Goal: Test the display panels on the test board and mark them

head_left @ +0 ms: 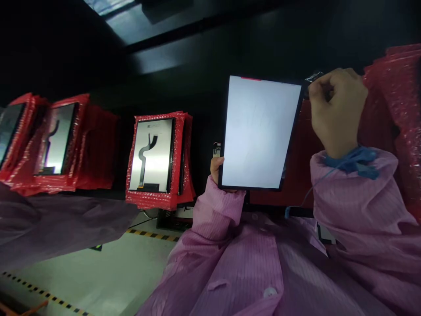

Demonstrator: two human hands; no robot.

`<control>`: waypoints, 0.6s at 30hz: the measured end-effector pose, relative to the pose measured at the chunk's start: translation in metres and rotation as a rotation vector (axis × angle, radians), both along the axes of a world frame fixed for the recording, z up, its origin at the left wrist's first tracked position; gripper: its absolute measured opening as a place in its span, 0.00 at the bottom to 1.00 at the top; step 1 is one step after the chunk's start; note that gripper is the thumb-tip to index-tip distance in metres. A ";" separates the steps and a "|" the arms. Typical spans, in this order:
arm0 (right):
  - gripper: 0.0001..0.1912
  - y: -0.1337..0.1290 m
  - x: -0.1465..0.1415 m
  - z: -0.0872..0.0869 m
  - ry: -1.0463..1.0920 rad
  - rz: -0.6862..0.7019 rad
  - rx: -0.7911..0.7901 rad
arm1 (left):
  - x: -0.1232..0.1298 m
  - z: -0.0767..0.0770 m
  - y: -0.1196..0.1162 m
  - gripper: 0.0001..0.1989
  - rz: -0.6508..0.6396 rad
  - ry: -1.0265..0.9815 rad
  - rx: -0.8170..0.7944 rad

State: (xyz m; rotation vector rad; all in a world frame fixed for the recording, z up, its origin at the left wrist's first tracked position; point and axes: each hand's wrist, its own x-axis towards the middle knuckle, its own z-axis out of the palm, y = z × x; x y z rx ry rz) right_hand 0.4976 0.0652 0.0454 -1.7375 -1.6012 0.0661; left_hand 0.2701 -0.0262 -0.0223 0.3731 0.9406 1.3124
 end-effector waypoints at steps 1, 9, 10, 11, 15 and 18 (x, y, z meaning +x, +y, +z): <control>0.07 -0.001 -0.001 0.002 -0.017 -0.016 0.014 | 0.001 0.000 0.000 0.22 -0.010 -0.022 -0.005; 0.14 0.002 -0.005 0.012 -0.028 0.004 -0.025 | 0.005 0.009 0.004 0.20 0.061 -0.010 -0.026; 0.15 0.005 -0.005 0.014 -0.051 0.004 -0.094 | 0.006 0.009 0.005 0.19 0.065 -0.009 -0.030; 0.14 0.008 -0.005 0.017 -0.070 0.006 -0.168 | 0.006 0.009 0.005 0.18 0.069 -0.009 -0.030; 0.12 0.012 -0.009 0.031 -0.129 -0.033 -0.335 | 0.006 0.005 0.005 0.17 0.084 0.013 -0.020; 0.13 0.009 -0.015 0.044 -0.197 -0.060 -0.360 | 0.008 0.007 0.006 0.17 0.090 0.015 -0.031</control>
